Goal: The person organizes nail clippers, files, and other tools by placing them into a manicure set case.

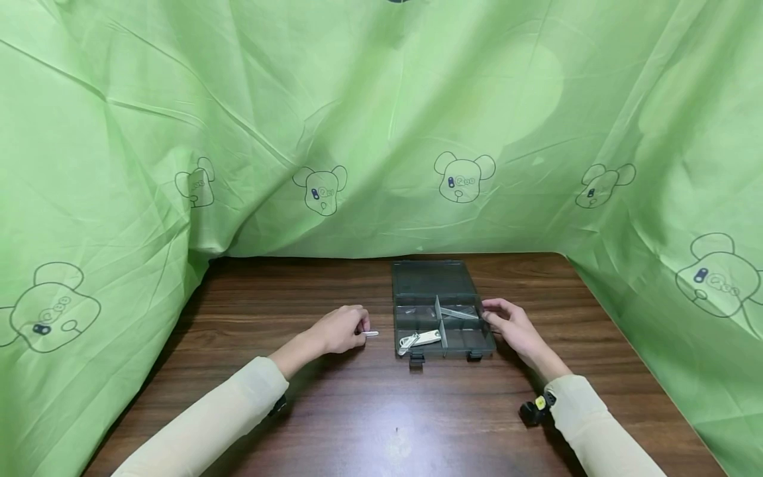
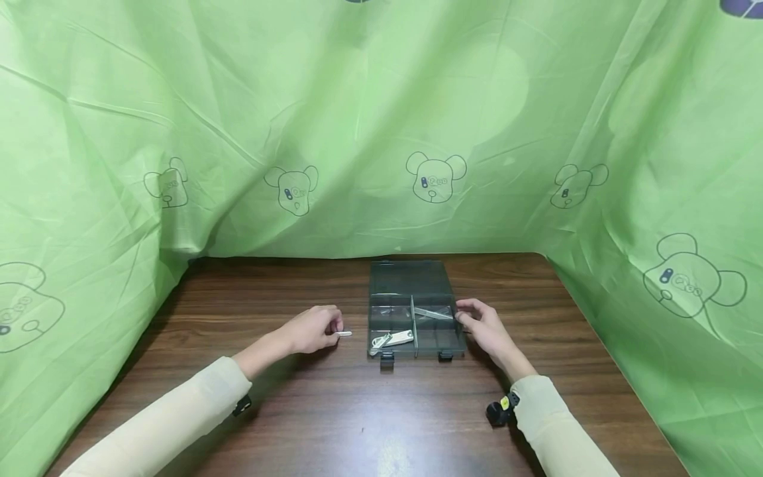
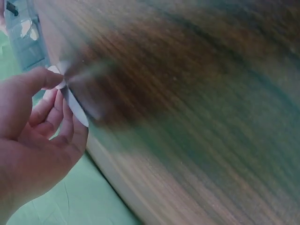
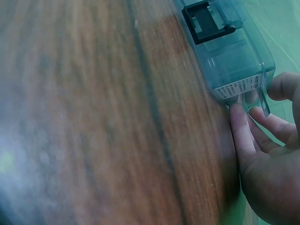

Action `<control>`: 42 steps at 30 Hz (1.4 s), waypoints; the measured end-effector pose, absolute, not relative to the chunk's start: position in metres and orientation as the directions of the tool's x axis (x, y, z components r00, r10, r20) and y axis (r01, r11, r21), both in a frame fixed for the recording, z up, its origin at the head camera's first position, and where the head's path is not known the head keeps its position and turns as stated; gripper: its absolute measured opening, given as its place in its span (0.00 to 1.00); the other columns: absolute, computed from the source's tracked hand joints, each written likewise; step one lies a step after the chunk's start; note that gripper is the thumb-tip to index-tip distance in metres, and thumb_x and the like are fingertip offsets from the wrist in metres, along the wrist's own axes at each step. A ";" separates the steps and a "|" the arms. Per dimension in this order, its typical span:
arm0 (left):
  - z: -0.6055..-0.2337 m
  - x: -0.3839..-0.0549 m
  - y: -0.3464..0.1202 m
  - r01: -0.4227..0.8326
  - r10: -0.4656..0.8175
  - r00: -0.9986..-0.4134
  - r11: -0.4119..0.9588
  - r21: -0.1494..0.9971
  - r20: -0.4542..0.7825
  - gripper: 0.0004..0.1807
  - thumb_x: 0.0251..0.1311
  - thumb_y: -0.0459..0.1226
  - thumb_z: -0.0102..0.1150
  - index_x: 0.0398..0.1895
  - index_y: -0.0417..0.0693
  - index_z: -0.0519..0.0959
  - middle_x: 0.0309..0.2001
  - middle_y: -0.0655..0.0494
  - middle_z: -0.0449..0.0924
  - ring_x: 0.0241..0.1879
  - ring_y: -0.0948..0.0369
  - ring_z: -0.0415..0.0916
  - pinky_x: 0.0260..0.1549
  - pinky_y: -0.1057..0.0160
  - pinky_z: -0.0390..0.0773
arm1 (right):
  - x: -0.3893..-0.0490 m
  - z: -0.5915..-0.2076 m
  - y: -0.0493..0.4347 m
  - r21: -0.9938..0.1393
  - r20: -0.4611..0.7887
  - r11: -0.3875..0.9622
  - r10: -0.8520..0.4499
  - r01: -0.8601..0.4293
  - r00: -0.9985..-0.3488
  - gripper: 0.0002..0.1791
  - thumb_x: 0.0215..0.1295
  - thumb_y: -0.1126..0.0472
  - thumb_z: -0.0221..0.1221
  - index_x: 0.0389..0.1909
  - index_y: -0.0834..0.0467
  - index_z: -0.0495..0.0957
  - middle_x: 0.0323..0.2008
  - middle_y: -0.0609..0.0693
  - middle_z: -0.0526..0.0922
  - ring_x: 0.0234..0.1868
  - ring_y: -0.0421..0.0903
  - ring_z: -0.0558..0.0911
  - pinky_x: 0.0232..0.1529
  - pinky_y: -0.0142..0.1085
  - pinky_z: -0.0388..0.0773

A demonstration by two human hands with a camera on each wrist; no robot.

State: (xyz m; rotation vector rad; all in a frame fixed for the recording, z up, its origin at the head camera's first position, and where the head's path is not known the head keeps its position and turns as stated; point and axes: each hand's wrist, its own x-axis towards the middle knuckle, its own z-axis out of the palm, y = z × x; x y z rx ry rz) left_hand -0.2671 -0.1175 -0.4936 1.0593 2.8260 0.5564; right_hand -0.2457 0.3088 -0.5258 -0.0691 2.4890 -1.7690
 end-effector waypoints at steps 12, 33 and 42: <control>-0.480 -0.281 -0.098 0.699 0.693 -0.701 0.617 0.362 0.171 0.03 0.69 0.35 0.68 0.41 0.52 0.83 0.37 0.64 0.79 0.37 0.66 0.78 0.40 0.64 0.81 | -0.229 -0.492 0.296 -0.948 -0.052 0.317 -0.110 0.015 -0.993 0.24 0.79 0.66 0.56 0.69 0.75 0.68 0.60 0.74 0.76 0.50 0.50 0.82 0.41 0.36 0.82; -0.462 -0.295 0.020 0.783 0.780 -0.586 0.477 0.398 0.218 0.02 0.70 0.35 0.66 0.42 0.49 0.83 0.40 0.62 0.79 0.40 0.69 0.77 0.43 0.76 0.77 | -0.241 -0.521 0.306 -0.947 -0.052 0.319 -0.082 0.023 -0.995 0.25 0.80 0.61 0.57 0.71 0.68 0.69 0.62 0.69 0.77 0.50 0.45 0.81 0.42 0.34 0.82; -0.464 -0.290 0.062 0.773 0.793 -0.578 0.456 0.441 0.194 0.02 0.74 0.38 0.64 0.43 0.51 0.83 0.41 0.63 0.78 0.39 0.71 0.76 0.39 0.77 0.75 | -0.245 -0.524 0.307 -0.947 -0.056 0.319 -0.088 0.025 -0.995 0.25 0.80 0.62 0.56 0.71 0.69 0.69 0.61 0.68 0.78 0.50 0.45 0.83 0.42 0.34 0.82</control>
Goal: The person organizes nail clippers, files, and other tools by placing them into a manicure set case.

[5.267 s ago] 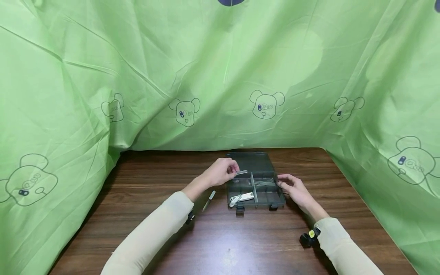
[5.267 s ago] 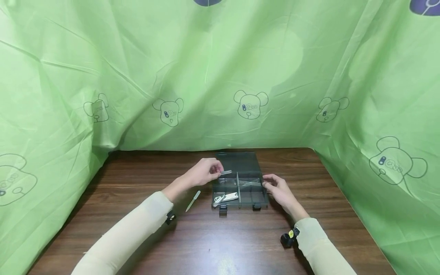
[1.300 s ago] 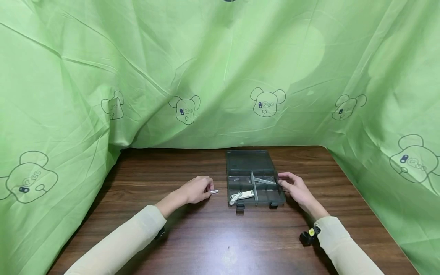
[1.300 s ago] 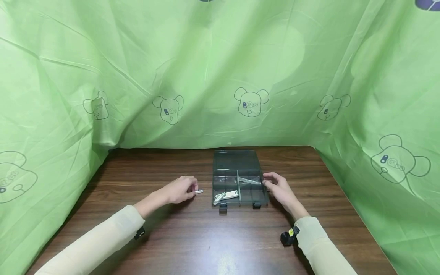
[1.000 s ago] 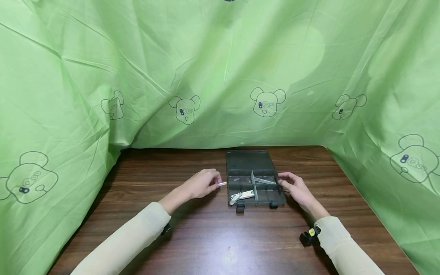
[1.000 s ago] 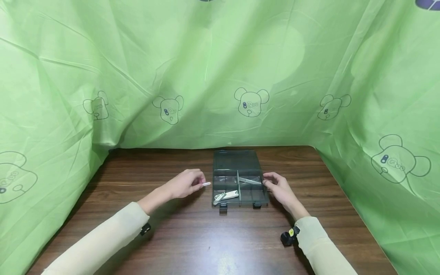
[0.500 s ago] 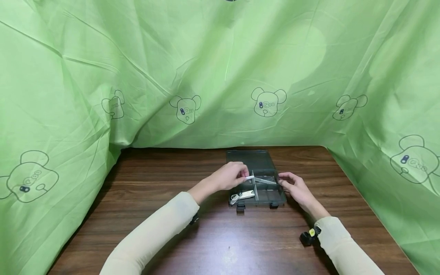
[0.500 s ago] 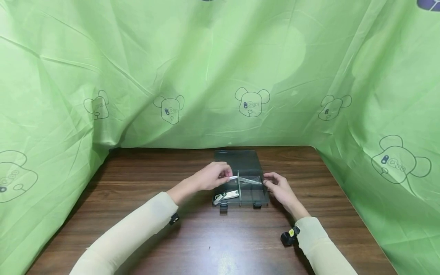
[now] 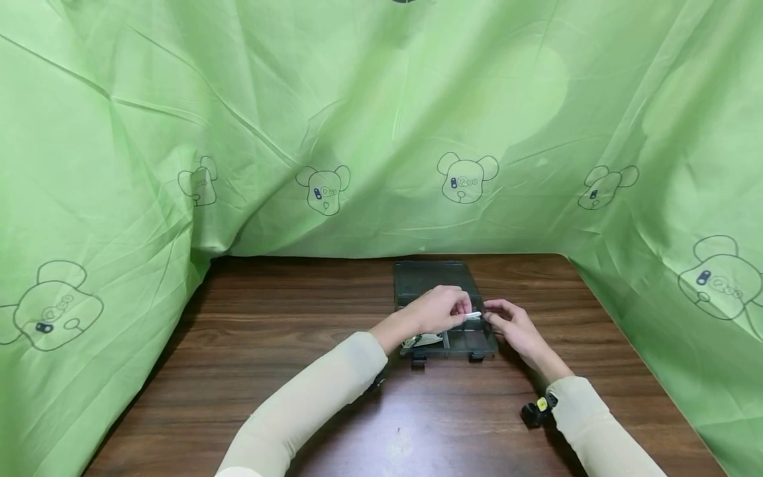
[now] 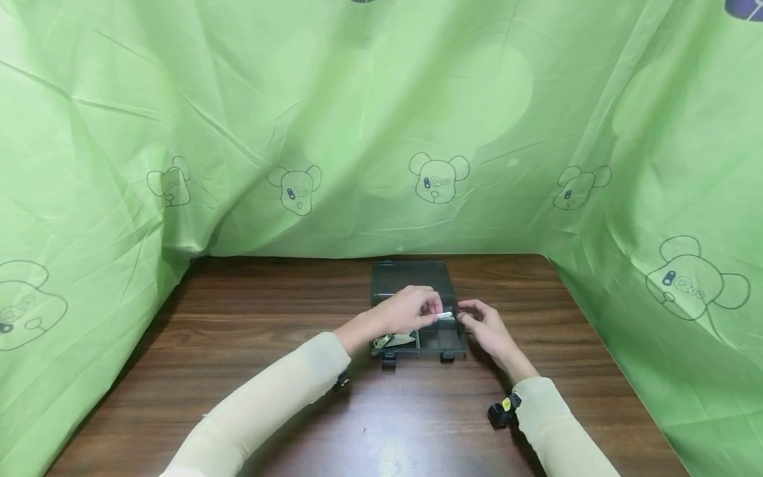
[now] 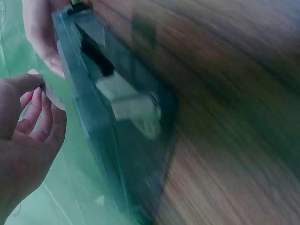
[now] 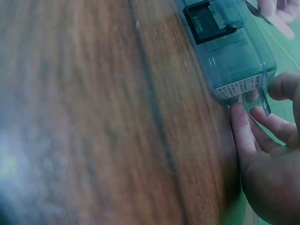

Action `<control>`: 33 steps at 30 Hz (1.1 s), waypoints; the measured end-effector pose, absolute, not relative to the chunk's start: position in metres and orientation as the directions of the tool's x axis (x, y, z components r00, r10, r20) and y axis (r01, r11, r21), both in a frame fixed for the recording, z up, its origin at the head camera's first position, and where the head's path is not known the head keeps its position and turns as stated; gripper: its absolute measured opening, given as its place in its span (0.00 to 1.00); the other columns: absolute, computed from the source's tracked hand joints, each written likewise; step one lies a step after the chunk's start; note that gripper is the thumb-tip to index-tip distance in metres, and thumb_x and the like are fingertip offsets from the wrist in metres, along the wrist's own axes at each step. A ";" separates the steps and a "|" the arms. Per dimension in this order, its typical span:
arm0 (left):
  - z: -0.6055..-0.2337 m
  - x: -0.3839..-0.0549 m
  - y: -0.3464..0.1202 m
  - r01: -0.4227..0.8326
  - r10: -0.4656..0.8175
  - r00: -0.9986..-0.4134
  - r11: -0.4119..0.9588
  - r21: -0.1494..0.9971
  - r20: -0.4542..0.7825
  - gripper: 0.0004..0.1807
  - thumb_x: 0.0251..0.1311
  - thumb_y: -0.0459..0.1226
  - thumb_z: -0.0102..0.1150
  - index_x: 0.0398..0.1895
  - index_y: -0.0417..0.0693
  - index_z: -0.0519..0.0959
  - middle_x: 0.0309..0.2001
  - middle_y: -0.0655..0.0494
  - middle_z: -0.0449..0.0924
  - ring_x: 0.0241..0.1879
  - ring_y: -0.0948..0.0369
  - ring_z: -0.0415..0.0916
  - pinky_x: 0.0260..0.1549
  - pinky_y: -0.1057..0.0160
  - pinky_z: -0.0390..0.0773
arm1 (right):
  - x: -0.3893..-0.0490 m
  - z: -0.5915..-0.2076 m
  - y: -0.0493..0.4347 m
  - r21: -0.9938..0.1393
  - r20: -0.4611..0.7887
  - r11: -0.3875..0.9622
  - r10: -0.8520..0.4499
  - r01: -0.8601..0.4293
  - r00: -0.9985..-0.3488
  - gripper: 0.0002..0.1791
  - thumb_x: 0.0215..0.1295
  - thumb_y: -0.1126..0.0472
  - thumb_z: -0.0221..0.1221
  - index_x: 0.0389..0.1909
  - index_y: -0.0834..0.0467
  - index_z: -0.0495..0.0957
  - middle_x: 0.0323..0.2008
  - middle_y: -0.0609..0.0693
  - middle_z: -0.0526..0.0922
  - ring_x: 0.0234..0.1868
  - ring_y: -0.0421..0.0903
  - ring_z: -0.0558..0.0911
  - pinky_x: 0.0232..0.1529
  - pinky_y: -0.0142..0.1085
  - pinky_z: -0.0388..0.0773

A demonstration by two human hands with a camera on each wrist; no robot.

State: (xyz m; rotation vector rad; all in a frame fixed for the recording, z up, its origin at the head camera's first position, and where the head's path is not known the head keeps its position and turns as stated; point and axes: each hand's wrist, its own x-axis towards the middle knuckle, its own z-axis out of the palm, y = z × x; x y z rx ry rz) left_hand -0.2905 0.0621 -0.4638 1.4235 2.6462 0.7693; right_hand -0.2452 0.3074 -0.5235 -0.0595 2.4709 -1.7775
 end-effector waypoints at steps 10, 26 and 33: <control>-0.471 -0.275 0.088 0.782 0.815 -0.563 0.472 0.408 0.136 0.02 0.73 0.39 0.64 0.43 0.52 0.82 0.40 0.66 0.77 0.37 0.72 0.74 0.37 0.78 0.73 | -0.243 -0.523 0.306 -0.954 -0.035 0.300 -0.098 0.004 -0.995 0.22 0.80 0.65 0.53 0.69 0.71 0.69 0.59 0.68 0.78 0.45 0.38 0.83 0.43 0.32 0.83; -0.465 -0.273 0.072 0.758 0.800 -0.580 0.459 0.464 0.155 0.09 0.71 0.40 0.68 0.48 0.47 0.82 0.42 0.63 0.81 0.41 0.73 0.77 0.43 0.80 0.75 | -0.245 -0.525 0.302 -0.957 -0.017 0.290 -0.105 -0.014 -0.994 0.23 0.80 0.64 0.55 0.69 0.71 0.70 0.59 0.70 0.79 0.48 0.42 0.84 0.45 0.33 0.84; -0.458 -0.281 0.026 0.742 0.765 -0.615 0.479 0.468 0.191 0.16 0.69 0.41 0.70 0.55 0.46 0.82 0.49 0.58 0.82 0.49 0.66 0.80 0.54 0.74 0.76 | -0.244 -0.518 0.298 -0.950 -0.039 0.311 -0.121 -0.001 -0.992 0.24 0.80 0.63 0.56 0.70 0.71 0.69 0.61 0.71 0.77 0.51 0.47 0.82 0.45 0.32 0.82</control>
